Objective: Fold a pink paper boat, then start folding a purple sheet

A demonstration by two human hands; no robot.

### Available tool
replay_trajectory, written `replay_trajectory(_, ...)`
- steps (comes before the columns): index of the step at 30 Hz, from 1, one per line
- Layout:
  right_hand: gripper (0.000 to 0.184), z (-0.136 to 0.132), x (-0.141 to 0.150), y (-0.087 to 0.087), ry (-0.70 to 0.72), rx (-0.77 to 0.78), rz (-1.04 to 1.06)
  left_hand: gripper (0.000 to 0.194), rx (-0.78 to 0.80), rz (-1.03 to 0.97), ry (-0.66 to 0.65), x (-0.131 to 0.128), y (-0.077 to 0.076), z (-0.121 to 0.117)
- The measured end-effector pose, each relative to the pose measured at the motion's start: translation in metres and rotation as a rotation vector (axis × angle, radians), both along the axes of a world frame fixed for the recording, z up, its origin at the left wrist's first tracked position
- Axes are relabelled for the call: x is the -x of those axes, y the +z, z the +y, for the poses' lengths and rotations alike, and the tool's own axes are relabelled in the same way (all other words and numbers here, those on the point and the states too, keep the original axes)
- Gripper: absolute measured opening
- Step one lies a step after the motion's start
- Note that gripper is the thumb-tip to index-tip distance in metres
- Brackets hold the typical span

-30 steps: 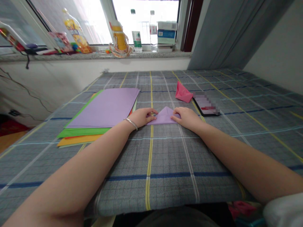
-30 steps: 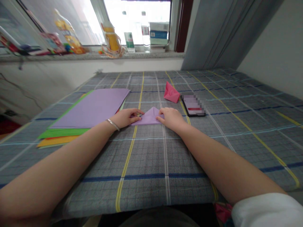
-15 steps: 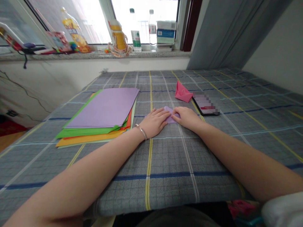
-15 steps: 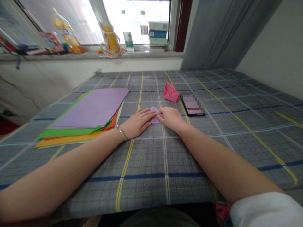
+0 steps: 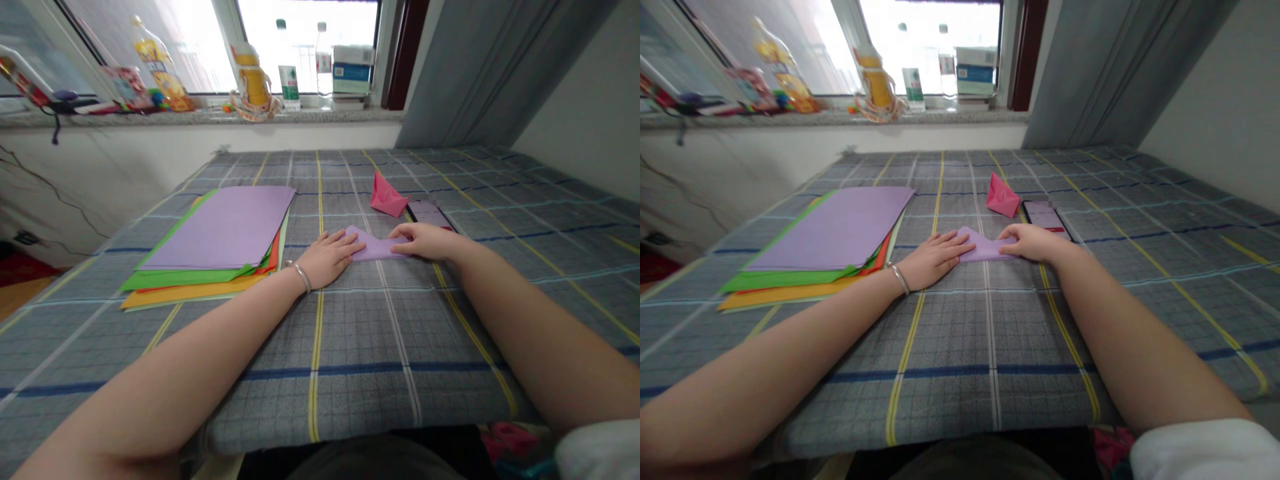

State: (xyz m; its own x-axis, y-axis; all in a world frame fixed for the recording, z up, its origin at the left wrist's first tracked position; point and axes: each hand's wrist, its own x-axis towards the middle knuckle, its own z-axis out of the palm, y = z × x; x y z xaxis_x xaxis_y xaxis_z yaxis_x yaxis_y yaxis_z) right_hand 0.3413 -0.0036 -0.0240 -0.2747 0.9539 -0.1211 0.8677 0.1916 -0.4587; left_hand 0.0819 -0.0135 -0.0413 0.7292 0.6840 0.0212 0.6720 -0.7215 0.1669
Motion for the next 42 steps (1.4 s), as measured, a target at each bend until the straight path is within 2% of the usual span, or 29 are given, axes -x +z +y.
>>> replay_trajectory(4, 0.032, 0.001, -0.008, 0.004, -0.091, 0.191, 0.042, 0.046, 0.010, 0.009, 0.007, -0.001, 0.002, 0.000)
replay_trajectory(9, 0.023, 0.004, -0.011, 0.000, -0.141, 0.207, 0.093, 0.046, 0.044, 0.013, 0.021, -0.001, 0.003, 0.001)
replay_trajectory(17, 0.020, 0.003, -0.014, 0.000, -0.178, 0.286, 0.191, 0.046, 0.040, 0.005, 0.024, -0.002, 0.003, 0.000)
replay_trajectory(19, 0.023, 0.002, -0.009, 0.000, -0.176, 0.232, 0.119, 0.046, 0.038, -0.003, 0.027, -0.002, 0.003, 0.000)
replay_trajectory(24, 0.032, -0.002, 0.009, -0.002, -0.075, -0.091, -0.067, 0.044, -0.034, -0.026, 0.042, -0.005, -0.004, 0.000)
replay_trajectory(27, 0.036, -0.005, 0.022, -0.005, -0.064, -0.170, -0.079, 0.046, -0.085, -0.022, 0.051, -0.006, -0.008, 0.001)
replay_trajectory(32, 0.043, -0.006, 0.039, -0.011, 0.022, -0.331, -0.123, 0.049, -0.072, 0.019, 0.068, -0.007, -0.010, 0.003)
replay_trajectory(36, 0.047, -0.006, 0.047, -0.015, 0.051, -0.369, -0.164, 0.048, -0.097, 0.011, 0.086, -0.009, -0.010, 0.003)
replay_trajectory(42, 0.045, -0.004, 0.051, -0.017, 0.032, -0.335, -0.139, 0.044, -0.155, -0.024, 0.089, -0.012, -0.011, 0.001)
